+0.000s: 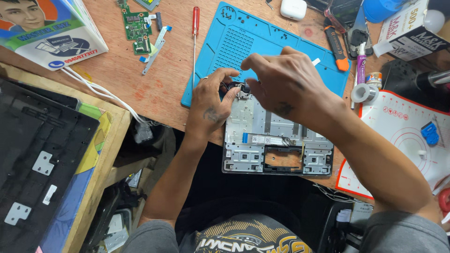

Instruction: The person uses a screwdriver to remove screws from a disassembled laptop chassis, then uses a soldering iron to work on internal components. They handle a small circuit board and ribbon cable, placing them on the workbench.

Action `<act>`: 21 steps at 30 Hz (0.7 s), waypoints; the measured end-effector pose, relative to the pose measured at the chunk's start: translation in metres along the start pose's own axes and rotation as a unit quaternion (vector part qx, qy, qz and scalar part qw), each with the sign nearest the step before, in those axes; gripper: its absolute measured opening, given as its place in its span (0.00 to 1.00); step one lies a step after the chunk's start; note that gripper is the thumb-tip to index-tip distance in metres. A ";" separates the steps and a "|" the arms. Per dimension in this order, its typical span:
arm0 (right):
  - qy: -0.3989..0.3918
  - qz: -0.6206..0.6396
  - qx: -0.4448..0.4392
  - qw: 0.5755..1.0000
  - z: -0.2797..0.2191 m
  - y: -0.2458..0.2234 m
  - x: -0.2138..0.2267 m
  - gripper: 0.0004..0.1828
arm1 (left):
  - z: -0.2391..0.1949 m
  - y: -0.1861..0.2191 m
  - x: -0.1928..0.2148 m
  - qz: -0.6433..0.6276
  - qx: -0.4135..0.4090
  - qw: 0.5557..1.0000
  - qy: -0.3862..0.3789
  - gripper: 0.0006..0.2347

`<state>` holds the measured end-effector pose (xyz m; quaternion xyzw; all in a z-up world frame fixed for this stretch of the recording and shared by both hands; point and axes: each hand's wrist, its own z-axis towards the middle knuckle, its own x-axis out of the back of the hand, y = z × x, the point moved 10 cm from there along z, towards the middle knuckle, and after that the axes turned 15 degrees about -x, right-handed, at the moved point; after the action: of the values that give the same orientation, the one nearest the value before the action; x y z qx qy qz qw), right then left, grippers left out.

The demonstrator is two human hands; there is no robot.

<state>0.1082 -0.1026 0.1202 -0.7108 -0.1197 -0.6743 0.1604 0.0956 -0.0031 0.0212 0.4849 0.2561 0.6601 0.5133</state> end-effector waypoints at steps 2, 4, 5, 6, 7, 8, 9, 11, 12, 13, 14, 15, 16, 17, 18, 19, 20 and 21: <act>0.011 -0.022 0.007 1.000 0.002 0.000 -0.003 0.15 | -0.001 -0.003 -0.001 0.000 0.012 1.000 -0.005 0.12; 0.022 0.017 0.020 0.999 -0.001 0.002 0.003 0.17 | 0.000 0.000 0.000 0.006 0.000 1.000 0.000 0.12; 0.028 0.037 0.028 0.999 -0.001 0.002 0.005 0.19 | 0.001 0.003 0.002 0.012 -0.018 1.000 0.006 0.12; 0.031 0.068 0.051 0.996 -0.002 -0.001 0.008 0.16 | 0.003 0.007 0.002 0.015 -0.037 0.999 0.011 0.13; 0.033 0.100 0.073 0.992 -0.003 -0.003 0.011 0.14 | 0.001 0.004 0.001 0.012 -0.018 1.000 0.005 0.13; 0.036 0.131 0.096 0.986 -0.004 -0.006 0.015 0.13 | 0.000 0.001 0.000 0.010 0.001 1.000 -0.001 0.13; 0.038 0.097 0.081 0.991 -0.003 -0.005 0.012 0.11 | -0.001 -0.002 -0.002 0.007 0.019 1.000 -0.007 0.13; 0.039 0.031 0.052 0.997 -0.001 -0.007 0.003 0.05 | -0.001 -0.003 -0.002 0.004 0.025 1.000 -0.012 0.13; 0.015 0.026 0.027 0.999 0.000 -0.004 -0.003 0.09 | -0.001 -0.003 -0.002 0.003 0.028 1.000 -0.013 0.13; -0.009 0.021 0.001 1.000 0.001 -0.001 -0.008 0.13 | -0.001 -0.003 -0.002 0.002 0.024 1.000 -0.012 0.13; -0.032 0.016 -0.024 0.999 0.001 0.003 -0.012 0.18 | -0.001 -0.002 -0.002 0.002 0.020 1.000 -0.011 0.13; -0.010 0.054 0.000 0.998 -0.002 -0.002 -0.004 0.16 | -0.001 -0.001 -0.001 0.002 0.016 1.000 -0.010 0.13; 0.014 0.090 0.024 0.996 -0.005 -0.005 0.005 0.16 | -0.001 -0.001 0.000 0.003 0.011 1.000 -0.009 0.13; 0.037 0.126 0.047 0.990 -0.007 -0.008 0.013 0.17 | 0.000 0.000 0.000 0.004 0.006 1.000 -0.007 0.13; 0.035 0.126 0.049 0.990 -0.007 -0.009 0.014 0.15 | 0.000 0.001 0.000 0.005 0.000 1.000 -0.006 0.12; 0.032 0.126 0.050 0.990 -0.007 -0.010 0.014 0.13 | 0.000 0.001 -0.001 0.005 0.002 1.000 -0.007 0.13; 0.028 0.126 0.053 0.990 -0.007 -0.011 0.014 0.11 | 0.000 -0.001 -0.001 0.006 0.004 1.000 -0.007 0.13; 0.024 0.124 0.052 0.991 -0.008 -0.011 0.014 0.10 | -0.001 -0.002 -0.001 0.007 0.007 1.000 -0.008 0.13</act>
<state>0.0976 -0.0957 0.1347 -0.6943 -0.0617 -0.6591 0.2824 0.0955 -0.0029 0.0192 0.4954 0.2533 0.6581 0.5072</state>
